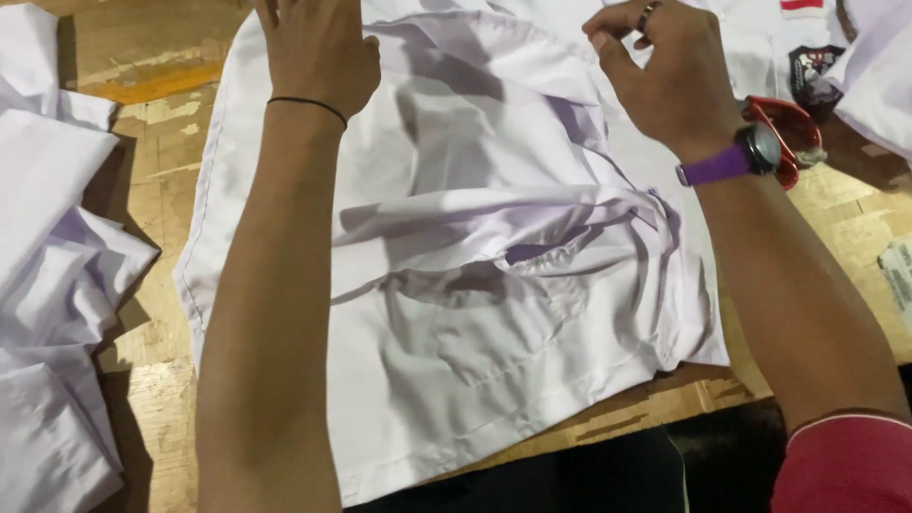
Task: Trimming loose threads from a white school uniform shirt using scissors and folding it on a wooden workbench.
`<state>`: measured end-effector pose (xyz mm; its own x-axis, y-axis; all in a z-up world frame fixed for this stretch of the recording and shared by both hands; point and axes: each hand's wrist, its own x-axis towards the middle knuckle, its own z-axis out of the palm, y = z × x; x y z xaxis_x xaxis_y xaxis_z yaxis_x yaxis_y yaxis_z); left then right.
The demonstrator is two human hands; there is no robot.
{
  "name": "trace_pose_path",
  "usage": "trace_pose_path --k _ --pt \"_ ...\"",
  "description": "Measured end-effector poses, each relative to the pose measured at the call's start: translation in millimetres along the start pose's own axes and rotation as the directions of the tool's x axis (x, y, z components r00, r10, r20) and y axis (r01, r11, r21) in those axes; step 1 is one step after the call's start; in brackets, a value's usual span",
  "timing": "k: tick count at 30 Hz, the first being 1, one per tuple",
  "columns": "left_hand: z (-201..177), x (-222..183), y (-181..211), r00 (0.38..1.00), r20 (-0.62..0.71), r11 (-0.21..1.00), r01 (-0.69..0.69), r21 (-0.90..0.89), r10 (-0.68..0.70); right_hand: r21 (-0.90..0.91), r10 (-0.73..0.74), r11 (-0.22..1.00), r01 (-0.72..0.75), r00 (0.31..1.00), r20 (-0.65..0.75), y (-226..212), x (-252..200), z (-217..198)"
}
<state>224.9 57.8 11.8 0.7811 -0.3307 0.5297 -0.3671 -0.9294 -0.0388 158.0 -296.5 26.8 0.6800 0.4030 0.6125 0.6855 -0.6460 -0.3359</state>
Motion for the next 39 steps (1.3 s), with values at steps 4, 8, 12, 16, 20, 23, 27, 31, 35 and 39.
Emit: trace_pose_path --k 4,8,12,16,20,23,27,31,35,39 --pt "29.8 1.2 -24.7 0.996 0.001 0.988 0.086 0.129 -0.087 -0.099 0.082 0.993 -0.071 0.991 0.108 39.9 34.5 37.8" --pt "18.5 -10.3 -42.7 0.955 -0.259 0.947 -0.057 0.316 0.144 -0.154 0.159 0.980 -0.127 0.964 0.215 43.0 43.9 58.9" --pt "-50.1 -33.5 -29.1 0.914 -0.321 0.933 -0.136 0.334 0.248 -0.267 -0.125 0.955 0.130 0.992 0.036 19.0 24.4 33.4" --pt "-115.0 -78.9 -15.6 0.849 -0.275 0.871 -0.350 0.345 0.451 -0.413 -0.317 0.862 0.295 0.948 0.014 -17.8 -4.6 -3.4" --pt "-147.0 -139.7 4.9 0.852 -0.181 0.838 -0.406 0.366 0.492 -0.404 -0.351 0.842 0.357 0.932 0.092 -36.2 -55.0 -10.5" --pt "-137.0 -167.7 1.4 0.885 -0.181 0.877 -0.360 0.318 0.429 -0.450 -0.333 0.821 0.351 0.935 0.123 -38.5 -76.9 -1.3" --pt "-117.3 -191.2 -12.7 0.938 -0.145 0.925 -0.268 0.271 0.314 -0.521 -0.297 0.786 0.333 0.942 0.153 -51.4 -86.3 10.1" --pt "-111.5 -199.3 -25.5 0.979 -0.127 0.961 -0.125 0.245 0.160 -0.492 -0.247 0.809 0.321 0.946 0.210 -58.9 -91.7 19.0" --pt "-96.8 -208.6 -57.4 0.965 -0.224 0.918 -0.036 0.394 0.134 -0.426 -0.269 0.855 0.297 0.955 0.126 -55.4 -93.8 25.1" --pt "-123.5 -201.1 -65.4 0.916 -0.386 0.921 0.049 0.388 0.113 -0.425 -0.171 0.872 0.244 0.964 0.204 -60.4 -91.6 17.2"
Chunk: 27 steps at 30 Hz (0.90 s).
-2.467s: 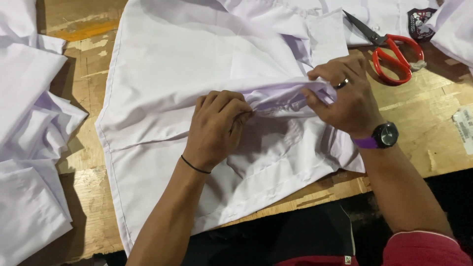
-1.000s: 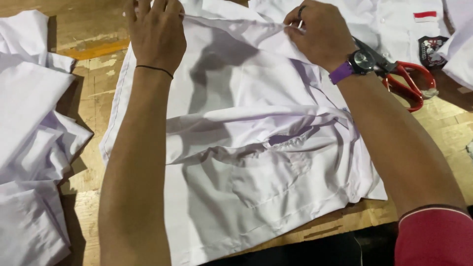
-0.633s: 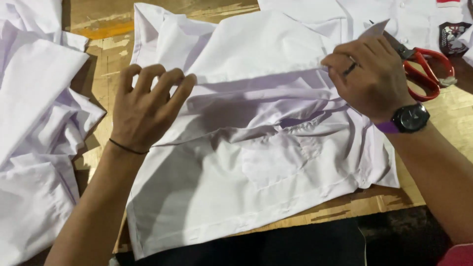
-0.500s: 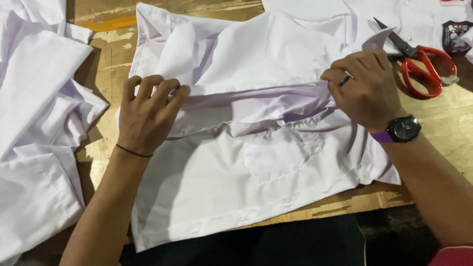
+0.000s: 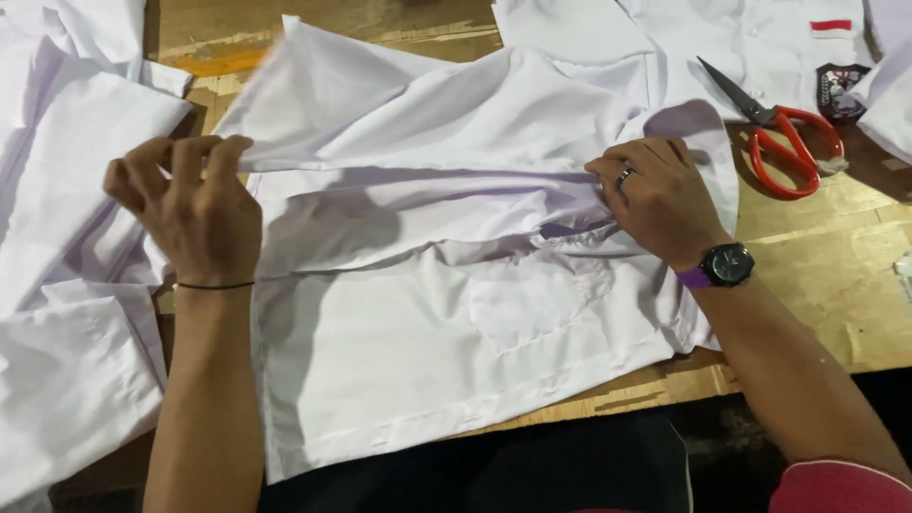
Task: Trimming loose threads from a white school uniform shirt using scissors and folding it on a wooden workbench.
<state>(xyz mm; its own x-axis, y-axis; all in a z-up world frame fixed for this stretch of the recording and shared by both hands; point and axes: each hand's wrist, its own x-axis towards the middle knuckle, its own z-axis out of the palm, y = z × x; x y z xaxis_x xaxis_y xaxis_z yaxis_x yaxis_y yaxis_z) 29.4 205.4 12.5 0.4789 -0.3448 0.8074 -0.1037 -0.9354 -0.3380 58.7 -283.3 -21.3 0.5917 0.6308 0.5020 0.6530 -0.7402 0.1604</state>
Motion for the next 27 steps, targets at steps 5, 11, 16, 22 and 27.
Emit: trace_pose_path --k 5,11,16,22,27 --pt "-3.5 -21.2 -19.2 0.983 0.085 0.984 0.169 -0.061 -0.163 0.058 0.010 0.998 -0.007 0.998 -0.061 -1.5 5.5 -7.5" --pt "-12.9 -23.7 -20.4 0.893 0.370 0.720 0.432 -0.544 -0.256 0.160 0.136 0.983 -0.094 0.950 -0.279 16.0 -11.4 -33.0" --pt "-14.6 -21.7 -12.4 0.628 0.706 0.659 0.687 -0.306 -0.327 0.170 0.556 0.822 -0.543 0.831 -0.030 41.0 -35.7 -32.5" --pt "2.3 -34.3 -7.6 0.516 0.757 0.669 0.730 -0.142 -0.402 0.272 0.714 0.563 -0.781 0.625 0.316 59.9 -48.6 -16.5" --pt "-22.1 -10.0 -2.0 0.372 0.801 0.508 0.855 -0.100 -0.468 0.376 0.739 0.534 -0.758 0.634 0.229 64.7 -56.1 -5.6"
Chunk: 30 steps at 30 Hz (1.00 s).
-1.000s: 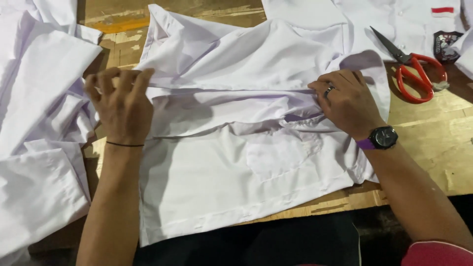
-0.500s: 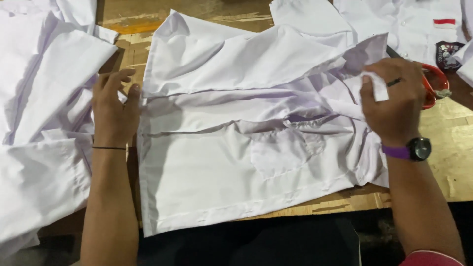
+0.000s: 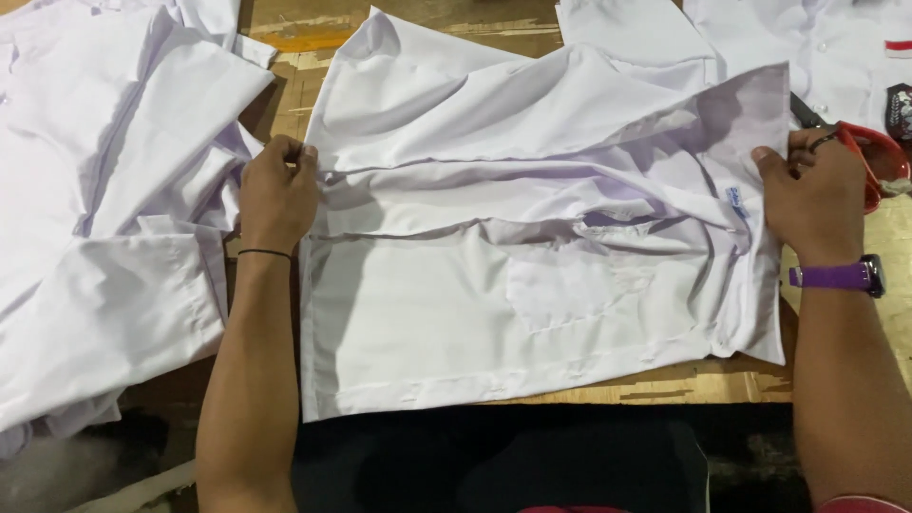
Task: Trimming loose threads from a white school uniform shirt using scissors and folding it on a wooden workbench.
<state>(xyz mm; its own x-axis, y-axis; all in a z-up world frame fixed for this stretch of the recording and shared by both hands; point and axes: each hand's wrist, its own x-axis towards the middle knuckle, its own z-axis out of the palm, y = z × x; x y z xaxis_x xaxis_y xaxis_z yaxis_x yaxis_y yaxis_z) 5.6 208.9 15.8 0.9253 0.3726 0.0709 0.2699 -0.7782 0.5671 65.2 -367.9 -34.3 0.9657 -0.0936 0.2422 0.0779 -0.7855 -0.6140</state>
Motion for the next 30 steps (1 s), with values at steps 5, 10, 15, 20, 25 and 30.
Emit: trace_pose_path --k 5,10,15,20,25,30 --pt "1.2 4.4 -5.9 0.994 -0.060 0.967 0.074 -0.242 -0.091 -0.034 -0.117 0.993 0.113 0.984 -0.135 10.9 2.5 -3.3" --pt "3.3 1.4 -10.7 0.983 -0.168 0.991 -0.092 -0.095 0.075 -0.057 -0.139 0.990 0.132 0.980 -0.142 19.4 3.7 -0.3" --pt "4.2 5.4 15.0 0.689 -0.318 0.759 -0.581 0.294 0.651 -0.080 -0.014 0.997 0.005 0.994 -0.107 18.0 4.4 3.6" --pt "37.8 20.5 53.2 0.735 0.477 0.827 -0.562 0.032 0.481 -0.196 -0.173 0.969 0.151 0.979 -0.105 39.7 8.6 3.8" --pt "12.5 30.4 63.9 0.900 0.430 0.925 -0.219 0.310 0.069 -0.112 -0.153 0.984 0.138 0.978 -0.139 42.0 5.6 -5.9" --pt "23.5 43.0 6.2 0.995 -0.069 0.854 -0.029 0.520 0.075 -0.158 -0.177 0.975 0.155 0.975 -0.134 29.5 5.0 -10.5"
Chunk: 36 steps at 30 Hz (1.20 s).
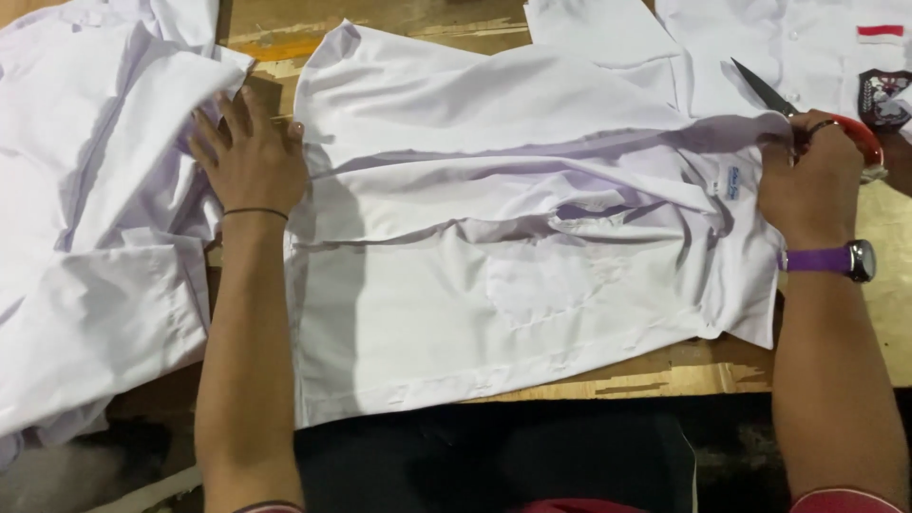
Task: Trimming loose threads from a white school uniform shirt using scissors and folding it on a wooden workbench.
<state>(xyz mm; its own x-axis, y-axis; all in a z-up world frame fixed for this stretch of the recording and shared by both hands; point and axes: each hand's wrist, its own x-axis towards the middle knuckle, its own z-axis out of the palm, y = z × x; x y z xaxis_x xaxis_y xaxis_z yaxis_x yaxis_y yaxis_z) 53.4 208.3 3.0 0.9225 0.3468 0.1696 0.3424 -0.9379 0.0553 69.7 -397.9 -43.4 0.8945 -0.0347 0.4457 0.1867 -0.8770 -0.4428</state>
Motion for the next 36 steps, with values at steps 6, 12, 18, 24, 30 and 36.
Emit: trace_pose_path --k 6,12,18,24,30,36 --pt "-67.8 -118.0 81.6 0.905 0.196 0.922 -0.386 0.011 0.377 -0.002 0.052 0.999 -0.052 0.999 0.013 -6.5 1.7 -2.8" --pt "-39.9 -220.9 58.1 0.784 0.180 0.804 -0.585 -0.106 0.594 -0.410 -0.171 0.909 0.076 0.964 -0.202 -42.2 -25.9 -35.6" --pt "-38.9 -245.2 51.3 0.906 0.052 0.907 -0.415 -0.077 0.419 0.218 -0.354 0.919 0.329 0.931 0.086 -229.9 -115.0 -21.5" --pt "-42.1 -247.5 40.3 0.946 0.025 0.940 -0.317 -0.129 0.322 0.054 -0.426 0.882 0.468 0.744 0.515 -251.2 -148.7 18.6" --pt "-42.6 -252.6 18.6 0.966 0.021 0.960 -0.254 -0.115 0.258 -0.233 0.086 0.963 0.134 0.666 0.741 -194.6 -125.0 -22.1" --pt "-48.1 -264.5 51.9 0.972 0.196 0.991 -0.124 -0.045 0.131 -0.279 0.174 0.960 0.006 0.769 0.615 -219.2 -137.0 -21.0"
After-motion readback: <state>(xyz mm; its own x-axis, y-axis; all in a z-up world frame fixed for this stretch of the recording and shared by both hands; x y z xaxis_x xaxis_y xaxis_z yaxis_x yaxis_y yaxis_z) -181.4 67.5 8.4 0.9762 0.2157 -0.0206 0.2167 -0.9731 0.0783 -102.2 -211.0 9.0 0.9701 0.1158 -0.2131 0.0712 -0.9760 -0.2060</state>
